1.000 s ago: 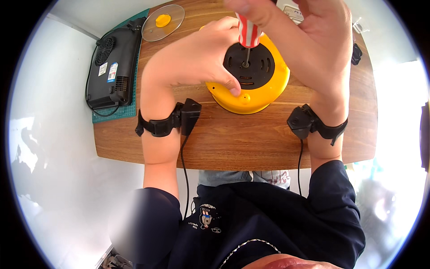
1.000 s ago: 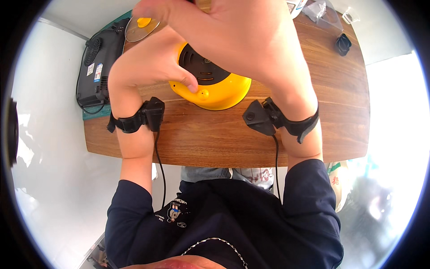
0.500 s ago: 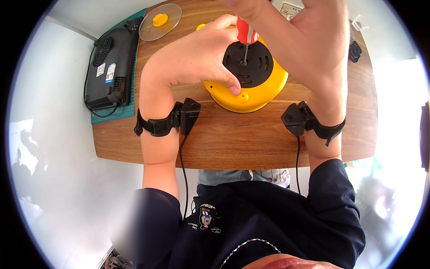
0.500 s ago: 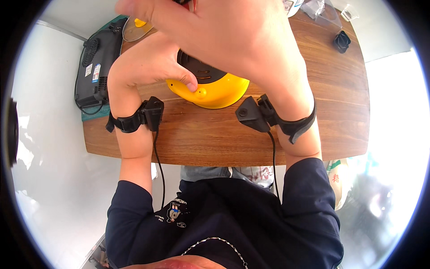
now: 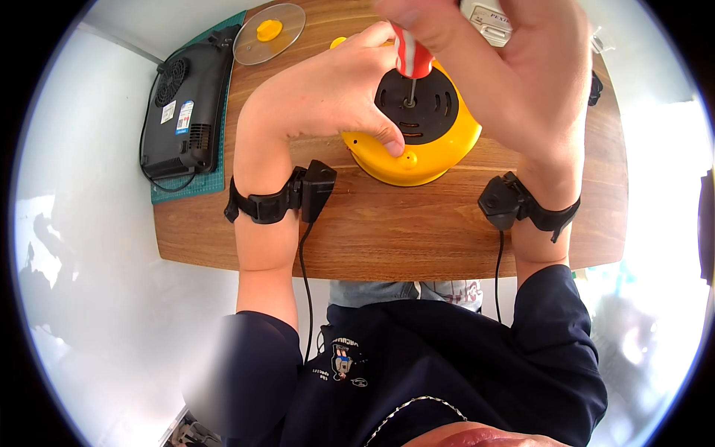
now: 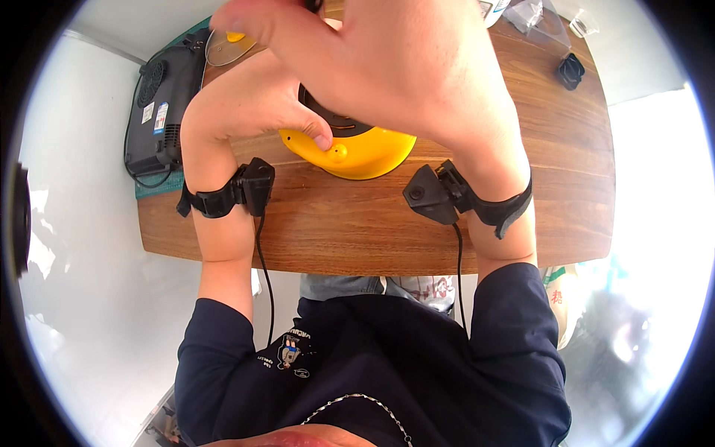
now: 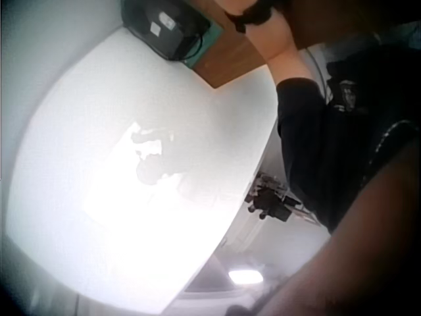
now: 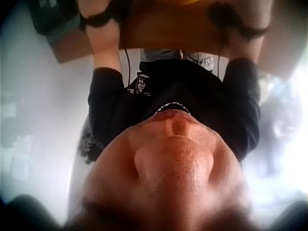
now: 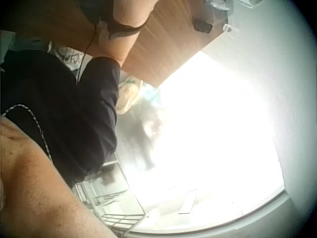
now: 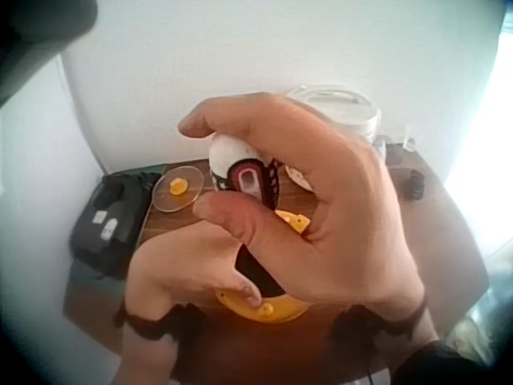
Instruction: The person repairs a yellow electric kettle by connecting internal wires, securing them with a screwdriver, and reassembling the base and lid. They use a screwdriver to tighten screws and attach the black base plate before placing the glass lid on top.
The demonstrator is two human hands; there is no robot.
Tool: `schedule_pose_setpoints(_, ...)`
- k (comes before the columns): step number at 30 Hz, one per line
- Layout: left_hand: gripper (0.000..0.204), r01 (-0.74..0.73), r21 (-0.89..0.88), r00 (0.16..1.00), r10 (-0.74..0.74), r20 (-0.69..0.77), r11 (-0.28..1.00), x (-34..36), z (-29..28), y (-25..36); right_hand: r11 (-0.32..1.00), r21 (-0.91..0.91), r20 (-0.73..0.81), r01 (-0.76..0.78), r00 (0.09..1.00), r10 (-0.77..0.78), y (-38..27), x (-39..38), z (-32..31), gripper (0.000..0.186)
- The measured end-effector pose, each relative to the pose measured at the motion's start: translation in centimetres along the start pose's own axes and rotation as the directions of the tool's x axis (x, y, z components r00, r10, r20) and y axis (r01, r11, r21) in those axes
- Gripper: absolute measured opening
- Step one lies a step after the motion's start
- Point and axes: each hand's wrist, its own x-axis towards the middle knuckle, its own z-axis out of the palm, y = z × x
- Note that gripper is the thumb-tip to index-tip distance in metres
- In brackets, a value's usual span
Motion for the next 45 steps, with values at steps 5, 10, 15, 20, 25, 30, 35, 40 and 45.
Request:
schedule_pose_setpoints(5,0.076,-0.037,-0.042,0.999,0.036,-0.036,0.998,0.2,0.3,-0.3,1.000,0.013,-0.005,-0.023,1.000,0.023,0.2,0.0,0.4,0.031)
schedule_pose_setpoints(10,0.057,-0.176,-0.083,0.969,0.158,-0.189,0.981,0.2,0.9,-0.5,0.999,0.036,-0.002,-0.039,0.999,0.039,-0.3,-0.2,0.2,0.033)
schedule_pose_setpoints(15,0.079,0.020,0.005,1.000,-0.020,-0.004,1.000,0.0,-0.1,0.6,0.997,0.048,-0.002,-0.054,0.999,0.054,-0.1,-0.1,0.3,0.034)
schedule_pose_setpoints(20,0.082,-0.009,-0.018,1.000,0.009,-0.002,1.000,0.1,0.1,-0.1,0.996,0.055,0.005,-0.072,0.997,0.072,-0.5,-0.3,0.0,0.035)
schedule_pose_setpoints(25,0.083,0.098,0.040,0.994,-0.100,0.037,0.994,0.0,-0.1,0.3,0.994,0.072,0.012,-0.082,0.997,0.082,-0.7,-0.1,0.2,0.037)
schedule_pose_setpoints(30,0.061,-0.136,-0.016,0.983,0.133,-0.128,0.991,0.5,0.8,-0.4,0.993,0.070,0.009,-0.096,0.995,0.096,-0.6,0.0,-0.1,0.038)
schedule_pose_setpoints(35,0.081,0.275,0.007,0.940,-0.271,0.207,0.961,0.3,-1.3,2.6,0.987,0.095,0.003,-0.132,0.991,0.132,-1.1,0.1,-0.1,0.040)
schedule_pose_setpoints(40,0.083,-0.158,-0.013,0.983,0.155,-0.101,0.987,0.5,0.7,-0.9,0.965,0.128,-0.017,-0.228,0.972,0.232,-2.0,1.0,-0.1,0.041)
schedule_pose_setpoints(45,0.087,0.065,0.069,0.997,-0.067,0.033,0.996,0.3,-0.2,0.6,1.000,0.016,-0.026,-0.026,0.999,0.027,-0.6,0.5,-0.9,0.042)
